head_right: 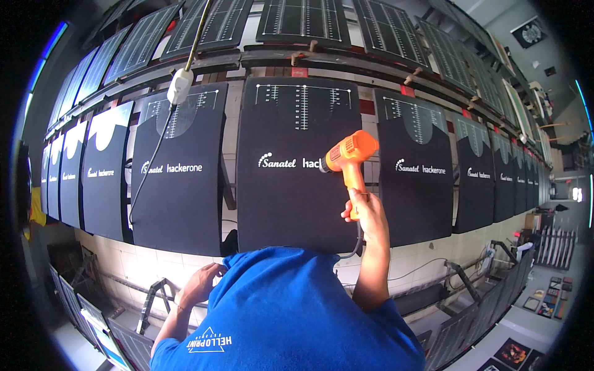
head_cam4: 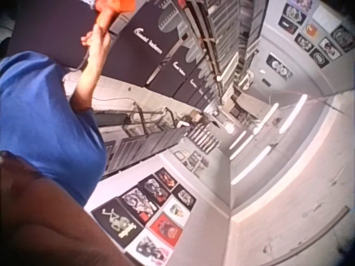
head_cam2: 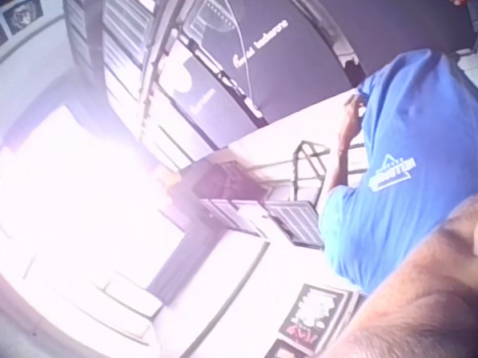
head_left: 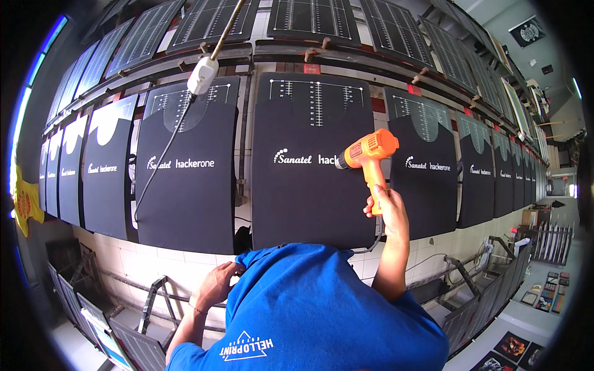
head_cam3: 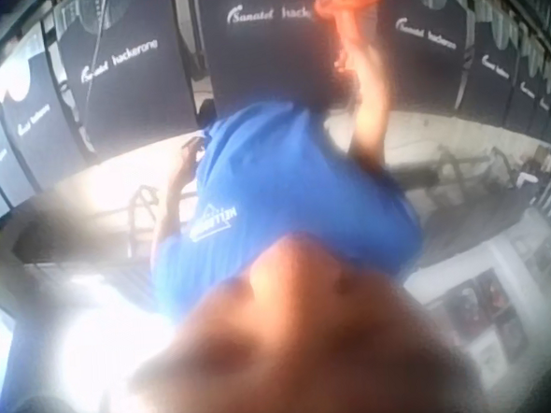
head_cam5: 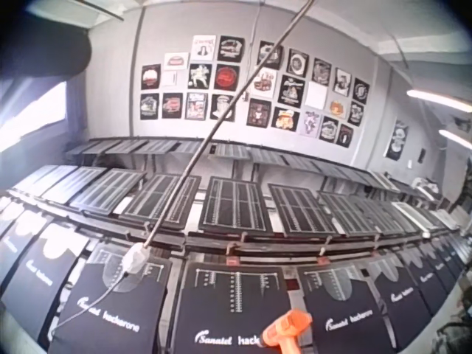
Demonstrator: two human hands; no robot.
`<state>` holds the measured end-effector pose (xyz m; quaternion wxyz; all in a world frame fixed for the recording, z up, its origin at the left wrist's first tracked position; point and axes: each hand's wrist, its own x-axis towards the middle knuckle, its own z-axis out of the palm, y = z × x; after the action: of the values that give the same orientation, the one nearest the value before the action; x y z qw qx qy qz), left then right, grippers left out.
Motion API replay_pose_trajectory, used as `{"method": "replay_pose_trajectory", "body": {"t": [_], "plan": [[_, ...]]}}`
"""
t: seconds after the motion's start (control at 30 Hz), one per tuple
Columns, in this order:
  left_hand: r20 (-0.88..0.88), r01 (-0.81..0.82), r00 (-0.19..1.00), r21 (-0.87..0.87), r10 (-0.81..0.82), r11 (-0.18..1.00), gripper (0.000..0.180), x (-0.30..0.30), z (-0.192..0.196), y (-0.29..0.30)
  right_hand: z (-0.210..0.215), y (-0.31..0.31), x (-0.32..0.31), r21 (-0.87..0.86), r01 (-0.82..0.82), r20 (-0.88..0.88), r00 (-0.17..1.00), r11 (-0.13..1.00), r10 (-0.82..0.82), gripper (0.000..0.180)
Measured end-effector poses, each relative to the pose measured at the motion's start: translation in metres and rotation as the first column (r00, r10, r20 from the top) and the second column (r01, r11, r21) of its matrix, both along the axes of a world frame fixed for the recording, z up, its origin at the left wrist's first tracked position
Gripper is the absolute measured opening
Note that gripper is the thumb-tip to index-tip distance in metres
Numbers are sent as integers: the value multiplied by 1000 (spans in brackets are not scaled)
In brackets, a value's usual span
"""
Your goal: The person uses an orange heat gun to apply heat to white printed logos on black t-shirts hanging on a rack. They move the heat gun back and forth over the logo area while occasionally touching the fabric with their left hand.
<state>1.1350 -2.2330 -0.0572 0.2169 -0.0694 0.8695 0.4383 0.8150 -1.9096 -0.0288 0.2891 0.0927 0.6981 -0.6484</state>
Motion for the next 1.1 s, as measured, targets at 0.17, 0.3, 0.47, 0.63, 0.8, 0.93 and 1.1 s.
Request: {"method": "replay_pose_trajectory", "body": {"t": [0.17, 0.3, 0.47, 0.63, 0.8, 0.93, 1.1], "plan": [[5, 40, 999, 71, -41, 997, 58, 3, 11, 2, -1, -4, 3, 7, -24, -2, 1000, 1000, 24, 35], [21, 84, 996, 25, -85, 996, 65, 11, -1, 3, -3, -6, 3, 43, -25, -23, 999, 999, 26, 34], [2, 122, 993, -28, -122, 992, 68, 4, 10, 11, 1, -9, 3, 6, -30, -22, 999, 1000, 30, 31], [10, 153, 988, -64, -153, 986, 74, 5, 4, 10, 2, -14, -1, -29, -70, -5, 998, 997, 69, 31], [-80, 152, 984, -124, -162, 981, 77, 9, -12, 20, -2, -18, -8, -20, -111, -41, 993, 994, 110, 32], [-98, 105, 988, -135, -119, 985, 72, 11, -6, 26, -6, -19, -15, -22, -105, -51, 993, 994, 104, 30], [-106, 20, 994, -102, -31, 995, 77, 37, -34, 34, -2, -9, -13, -27, -119, -21, 993, 993, 119, 31]]}}
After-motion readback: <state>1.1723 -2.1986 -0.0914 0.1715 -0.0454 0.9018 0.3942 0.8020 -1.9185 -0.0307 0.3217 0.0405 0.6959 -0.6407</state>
